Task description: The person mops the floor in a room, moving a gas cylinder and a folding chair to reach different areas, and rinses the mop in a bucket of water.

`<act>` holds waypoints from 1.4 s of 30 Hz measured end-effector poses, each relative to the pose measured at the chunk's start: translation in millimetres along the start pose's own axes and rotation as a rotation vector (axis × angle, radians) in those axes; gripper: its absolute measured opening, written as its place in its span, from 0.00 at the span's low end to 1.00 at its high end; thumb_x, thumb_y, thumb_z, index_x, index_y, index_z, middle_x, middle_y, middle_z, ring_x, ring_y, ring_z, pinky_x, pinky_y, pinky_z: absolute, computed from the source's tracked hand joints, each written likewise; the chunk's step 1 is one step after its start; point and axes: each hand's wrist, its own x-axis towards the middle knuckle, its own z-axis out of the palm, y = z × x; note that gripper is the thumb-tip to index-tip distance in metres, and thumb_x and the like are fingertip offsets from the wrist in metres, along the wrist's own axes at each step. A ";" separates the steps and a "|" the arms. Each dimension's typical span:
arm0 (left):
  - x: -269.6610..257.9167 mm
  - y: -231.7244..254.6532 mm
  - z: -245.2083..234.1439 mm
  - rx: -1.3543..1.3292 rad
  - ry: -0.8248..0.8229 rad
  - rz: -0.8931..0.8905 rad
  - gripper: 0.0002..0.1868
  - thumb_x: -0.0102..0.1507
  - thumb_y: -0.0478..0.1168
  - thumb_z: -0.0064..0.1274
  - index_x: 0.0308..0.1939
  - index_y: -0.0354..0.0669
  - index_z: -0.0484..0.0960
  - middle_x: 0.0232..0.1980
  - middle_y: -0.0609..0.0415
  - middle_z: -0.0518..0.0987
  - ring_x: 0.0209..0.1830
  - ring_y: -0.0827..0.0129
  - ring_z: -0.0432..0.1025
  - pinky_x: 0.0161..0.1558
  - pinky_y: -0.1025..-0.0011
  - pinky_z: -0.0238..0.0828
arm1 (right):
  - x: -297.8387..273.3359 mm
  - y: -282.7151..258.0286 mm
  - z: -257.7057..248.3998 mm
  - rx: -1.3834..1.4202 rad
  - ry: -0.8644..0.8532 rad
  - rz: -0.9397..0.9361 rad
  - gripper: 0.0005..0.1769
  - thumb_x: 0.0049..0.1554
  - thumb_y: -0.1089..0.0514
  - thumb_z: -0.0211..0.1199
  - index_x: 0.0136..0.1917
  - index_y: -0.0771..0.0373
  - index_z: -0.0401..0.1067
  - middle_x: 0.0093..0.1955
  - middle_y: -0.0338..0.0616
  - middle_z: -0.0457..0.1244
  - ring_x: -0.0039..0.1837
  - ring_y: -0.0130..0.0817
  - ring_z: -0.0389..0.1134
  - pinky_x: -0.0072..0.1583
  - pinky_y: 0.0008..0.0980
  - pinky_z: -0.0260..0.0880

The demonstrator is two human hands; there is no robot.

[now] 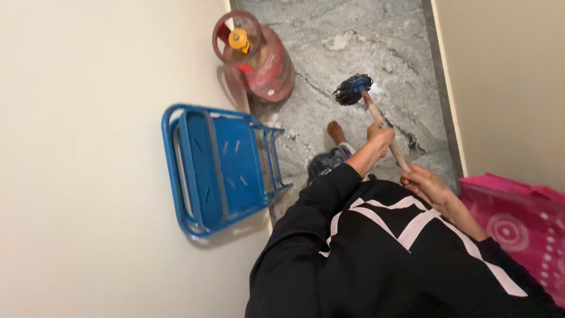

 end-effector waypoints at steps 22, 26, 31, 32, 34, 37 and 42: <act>268.7 252.8 30.8 0.173 -0.317 -0.019 0.19 0.53 0.31 0.55 0.48 0.28 0.75 0.38 0.42 0.78 0.37 0.50 0.77 0.32 0.58 0.73 | 282.9 -296.3 34.6 0.025 0.065 0.085 0.03 0.60 0.61 0.55 0.44 0.59 0.63 0.32 0.33 0.57 0.31 0.21 0.53 0.32 0.22 0.51; 326.3 303.9 51.1 0.447 -0.307 -0.053 0.19 0.59 0.42 0.56 0.42 0.24 0.80 0.34 0.42 0.79 0.31 0.55 0.76 0.29 0.60 0.71 | 346.3 -372.1 29.2 -0.072 -0.039 0.055 0.09 0.63 0.57 0.53 0.42 0.63 0.65 0.29 0.34 0.55 0.30 0.23 0.54 0.33 0.23 0.55; 393.5 392.1 87.8 0.331 -0.329 -0.128 0.21 0.66 0.45 0.50 0.41 0.22 0.77 0.32 0.37 0.80 0.25 0.53 0.75 0.26 0.61 0.70 | 439.8 -499.0 32.4 -0.108 0.120 0.237 0.11 0.63 0.57 0.53 0.40 0.62 0.64 0.29 0.35 0.57 0.28 0.25 0.54 0.32 0.27 0.53; 406.6 409.6 95.1 0.356 -0.328 -0.105 0.22 0.68 0.45 0.49 0.40 0.21 0.77 0.31 0.35 0.80 0.24 0.53 0.75 0.25 0.61 0.69 | 461.6 -524.5 34.1 -0.112 0.135 0.177 0.10 0.62 0.56 0.51 0.41 0.60 0.66 0.27 0.38 0.57 0.26 0.28 0.56 0.31 0.30 0.54; 430.2 434.9 104.3 0.392 -0.314 -0.076 0.23 0.69 0.46 0.48 0.39 0.20 0.80 0.30 0.34 0.81 0.23 0.54 0.76 0.25 0.63 0.70 | 504.9 -576.6 32.8 -0.113 0.050 0.077 0.10 0.61 0.54 0.51 0.46 0.60 0.70 0.28 0.41 0.60 0.27 0.31 0.60 0.31 0.31 0.59; 465.0 467.3 108.9 0.120 -0.217 0.239 0.14 0.66 0.39 0.50 0.46 0.27 0.81 0.39 0.38 0.81 0.31 0.62 0.74 0.31 0.64 0.71 | 549.1 -647.8 24.7 -0.195 0.024 0.037 0.10 0.61 0.56 0.54 0.51 0.62 0.72 0.36 0.40 0.65 0.33 0.30 0.66 0.37 0.30 0.66; 507.4 497.2 106.1 0.148 -0.181 0.251 0.15 0.65 0.38 0.52 0.54 0.40 0.81 0.49 0.47 0.84 0.45 0.69 0.77 0.46 0.70 0.74 | 564.7 -692.9 8.7 -0.305 0.161 0.137 0.11 0.57 0.59 0.60 0.54 0.61 0.67 0.41 0.38 0.63 0.39 0.30 0.67 0.43 0.39 0.75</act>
